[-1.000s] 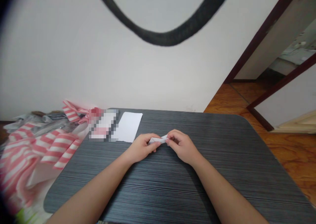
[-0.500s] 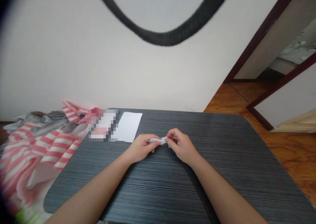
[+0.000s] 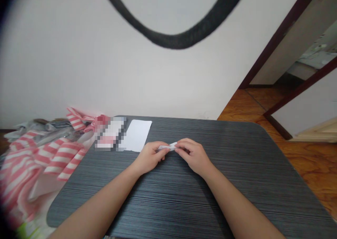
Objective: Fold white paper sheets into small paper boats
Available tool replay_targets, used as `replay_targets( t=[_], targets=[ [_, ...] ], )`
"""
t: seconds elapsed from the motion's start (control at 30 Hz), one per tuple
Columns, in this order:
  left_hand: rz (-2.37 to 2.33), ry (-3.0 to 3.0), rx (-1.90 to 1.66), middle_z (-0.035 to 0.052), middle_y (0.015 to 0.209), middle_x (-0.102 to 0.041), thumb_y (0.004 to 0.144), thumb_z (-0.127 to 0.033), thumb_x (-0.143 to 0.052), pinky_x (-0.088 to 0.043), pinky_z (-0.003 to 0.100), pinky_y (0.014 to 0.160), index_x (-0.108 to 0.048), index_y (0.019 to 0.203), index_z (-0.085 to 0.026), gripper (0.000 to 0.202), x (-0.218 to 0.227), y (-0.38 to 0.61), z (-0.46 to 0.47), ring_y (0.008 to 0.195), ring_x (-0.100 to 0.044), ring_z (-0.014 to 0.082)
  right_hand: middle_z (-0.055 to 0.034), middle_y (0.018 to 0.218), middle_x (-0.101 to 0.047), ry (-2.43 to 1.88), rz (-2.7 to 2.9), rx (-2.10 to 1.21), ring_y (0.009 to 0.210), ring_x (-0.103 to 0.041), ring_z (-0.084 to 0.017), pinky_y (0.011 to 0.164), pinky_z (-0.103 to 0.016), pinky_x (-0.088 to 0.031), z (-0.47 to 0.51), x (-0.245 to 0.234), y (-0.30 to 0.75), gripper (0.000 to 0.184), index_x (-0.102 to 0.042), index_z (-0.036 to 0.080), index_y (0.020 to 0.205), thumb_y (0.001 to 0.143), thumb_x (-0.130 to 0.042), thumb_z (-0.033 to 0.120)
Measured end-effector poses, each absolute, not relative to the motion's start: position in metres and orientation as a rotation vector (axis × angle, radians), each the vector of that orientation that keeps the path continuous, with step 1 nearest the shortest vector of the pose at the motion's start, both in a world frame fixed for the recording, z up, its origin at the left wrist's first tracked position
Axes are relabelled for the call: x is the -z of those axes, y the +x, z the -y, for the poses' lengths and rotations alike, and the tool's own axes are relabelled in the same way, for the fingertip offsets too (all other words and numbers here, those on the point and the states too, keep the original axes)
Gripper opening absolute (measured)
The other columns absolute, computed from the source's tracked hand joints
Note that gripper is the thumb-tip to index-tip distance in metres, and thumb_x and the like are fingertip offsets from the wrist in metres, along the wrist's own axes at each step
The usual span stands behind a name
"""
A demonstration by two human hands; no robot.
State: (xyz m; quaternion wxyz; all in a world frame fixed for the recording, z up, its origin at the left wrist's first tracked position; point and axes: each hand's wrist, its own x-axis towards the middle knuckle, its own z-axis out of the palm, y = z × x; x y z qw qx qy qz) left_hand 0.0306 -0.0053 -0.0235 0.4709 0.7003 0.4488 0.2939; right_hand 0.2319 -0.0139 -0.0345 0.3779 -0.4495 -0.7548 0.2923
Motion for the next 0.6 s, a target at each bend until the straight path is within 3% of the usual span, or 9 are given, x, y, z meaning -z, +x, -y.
replay_targets(
  t=[0.13,0.27,0.6],
  targets=[
    [-1.089,1.73,-0.726,0.0007,0.062,-0.058,0.087,-0.04,-0.046,-0.038,0.021,0.054,-0.068,0.093,-0.017,0.032,0.0267,0.0299,0.0044,0.057,-0.05,0.0113,-0.0066,0.098,-0.064,-1.172,1.933,-0.786,0.077,-0.06,-0.018,0.058,-0.028,-0.046,0.0136,0.0372,0.2319,0.016,-0.069,0.024,0.094,0.084,-0.056,0.025],
    [-1.064,1.767,-0.738,0.0029,0.071,-0.062,0.088,-0.037,-0.045,-0.04,0.021,0.056,-0.068,0.091,-0.017,0.031,0.0284,0.0299,0.0038,0.06,-0.052,0.0118,-0.0063,0.095,-0.063,-1.18,1.942,-0.808,0.073,-0.058,-0.017,0.057,-0.027,-0.044,0.0132,0.0368,0.2307,0.011,-0.068,0.023,0.085,0.084,-0.057,0.025],
    [-1.02,1.799,-0.762,0.0045,0.081,-0.065,0.089,-0.034,-0.044,-0.042,0.022,0.06,-0.068,0.094,-0.017,0.03,0.0284,0.0301,0.0035,0.063,-0.054,0.0112,-0.0059,0.091,-0.062,-1.129,1.968,-0.815,0.084,-0.058,-0.02,0.076,-0.032,-0.045,0.0125,0.0325,0.2299,0.014,-0.066,0.022,0.084,0.087,-0.052,0.022]
  ],
)
